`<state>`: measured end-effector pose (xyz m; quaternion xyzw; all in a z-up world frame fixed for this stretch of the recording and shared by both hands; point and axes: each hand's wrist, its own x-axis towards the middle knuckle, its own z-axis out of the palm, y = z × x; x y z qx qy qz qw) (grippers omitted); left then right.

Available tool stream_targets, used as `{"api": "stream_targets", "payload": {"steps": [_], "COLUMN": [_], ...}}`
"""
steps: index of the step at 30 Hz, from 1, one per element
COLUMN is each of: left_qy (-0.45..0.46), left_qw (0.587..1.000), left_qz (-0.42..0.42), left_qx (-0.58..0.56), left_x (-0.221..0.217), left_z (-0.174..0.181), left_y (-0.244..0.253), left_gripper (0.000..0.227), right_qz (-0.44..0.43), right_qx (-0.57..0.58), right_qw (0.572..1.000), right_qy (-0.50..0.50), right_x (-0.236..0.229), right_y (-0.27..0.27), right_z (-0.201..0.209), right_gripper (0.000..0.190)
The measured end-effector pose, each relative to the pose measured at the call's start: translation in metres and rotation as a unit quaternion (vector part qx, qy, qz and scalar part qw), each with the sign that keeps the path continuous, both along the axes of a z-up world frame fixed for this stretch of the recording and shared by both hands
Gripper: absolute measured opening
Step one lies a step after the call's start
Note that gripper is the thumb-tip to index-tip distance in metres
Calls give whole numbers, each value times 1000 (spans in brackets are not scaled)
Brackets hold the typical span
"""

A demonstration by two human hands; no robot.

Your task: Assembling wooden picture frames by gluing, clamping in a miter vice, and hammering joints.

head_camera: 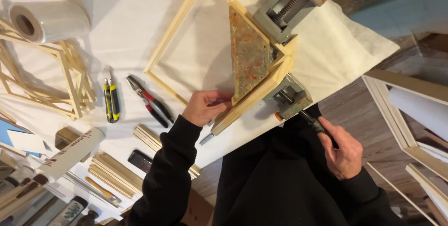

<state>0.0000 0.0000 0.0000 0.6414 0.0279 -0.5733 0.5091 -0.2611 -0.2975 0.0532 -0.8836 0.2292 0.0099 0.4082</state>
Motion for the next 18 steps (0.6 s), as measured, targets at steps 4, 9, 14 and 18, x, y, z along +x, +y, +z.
{"api": "stream_targets", "payload": {"steps": [4, 9, 14, 18], "left_qy": [11, 25, 31, 13], "left_qw": [1000, 1000, 999, 1000], "left_qz": [-9, -9, 0, -15], "left_qx": [-2, 12, -35, -11], "left_x": [2, 6, 7, 7], "left_z": [-2, -3, -13, -18], "left_y": [1, 1, 8, 10], "left_gripper": [34, 36, 39, 39], "right_qz": [-120, -183, -192, -150], "right_qx": [230, 471, 584, 545], "right_qw": [959, 848, 765, 787], "right_qy": [116, 159, 193, 247], "right_x": [-13, -18, -17, -13], "right_y": [-4, -20, -25, -26], "right_z": [-16, -33, -42, -35], "right_gripper": [31, 44, 52, 57]}}
